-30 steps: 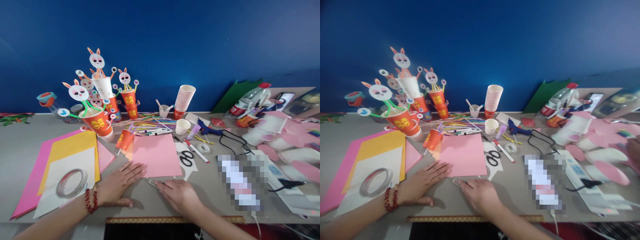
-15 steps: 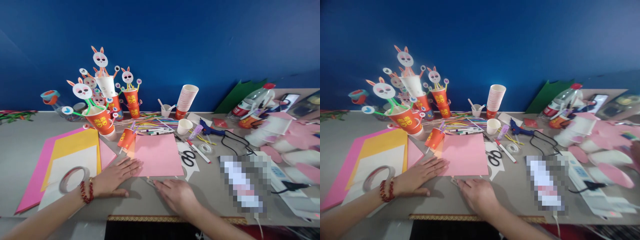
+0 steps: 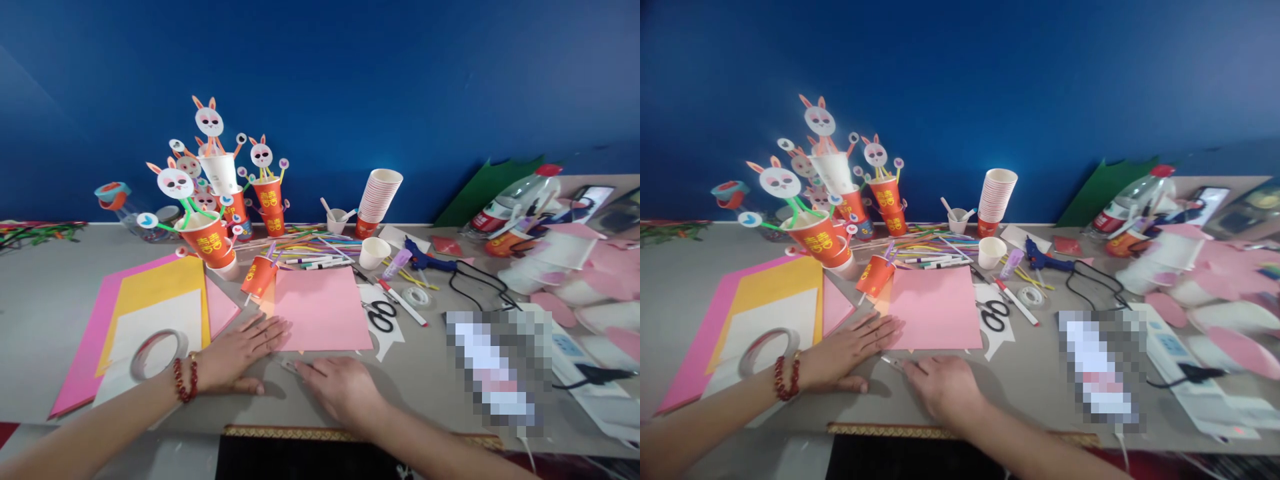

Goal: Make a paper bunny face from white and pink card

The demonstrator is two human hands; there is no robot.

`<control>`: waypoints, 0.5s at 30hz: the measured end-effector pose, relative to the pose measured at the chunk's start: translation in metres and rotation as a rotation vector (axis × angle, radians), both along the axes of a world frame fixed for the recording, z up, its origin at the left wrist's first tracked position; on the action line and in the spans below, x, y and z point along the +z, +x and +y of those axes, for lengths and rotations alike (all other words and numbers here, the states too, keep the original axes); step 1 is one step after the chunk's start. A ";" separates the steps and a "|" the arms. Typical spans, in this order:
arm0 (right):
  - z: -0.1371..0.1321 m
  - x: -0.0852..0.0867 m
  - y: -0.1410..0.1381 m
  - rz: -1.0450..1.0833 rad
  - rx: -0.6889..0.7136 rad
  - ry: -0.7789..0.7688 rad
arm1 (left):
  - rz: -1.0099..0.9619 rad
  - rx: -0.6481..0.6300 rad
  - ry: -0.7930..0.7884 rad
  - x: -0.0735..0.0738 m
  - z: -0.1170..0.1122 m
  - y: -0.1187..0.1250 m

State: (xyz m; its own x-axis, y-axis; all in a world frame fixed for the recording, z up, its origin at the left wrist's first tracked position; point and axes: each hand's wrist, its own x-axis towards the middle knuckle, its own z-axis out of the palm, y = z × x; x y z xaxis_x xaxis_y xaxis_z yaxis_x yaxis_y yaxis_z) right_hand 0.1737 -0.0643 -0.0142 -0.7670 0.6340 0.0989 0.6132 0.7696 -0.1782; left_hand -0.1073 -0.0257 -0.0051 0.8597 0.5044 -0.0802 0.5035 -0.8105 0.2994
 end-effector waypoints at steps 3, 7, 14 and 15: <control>-0.003 0.006 -0.004 0.019 0.055 -0.042 | 0.000 -0.005 -0.035 0.002 0.001 -0.002; -0.007 0.011 0.012 0.078 0.127 -0.084 | -0.041 0.057 -0.061 0.004 0.001 0.000; 0.002 0.019 0.082 0.342 -0.187 -0.129 | -0.174 0.220 0.056 -0.001 -0.004 0.024; 0.004 0.020 0.091 0.376 -0.244 -0.132 | -0.186 0.242 0.062 -0.002 -0.005 0.028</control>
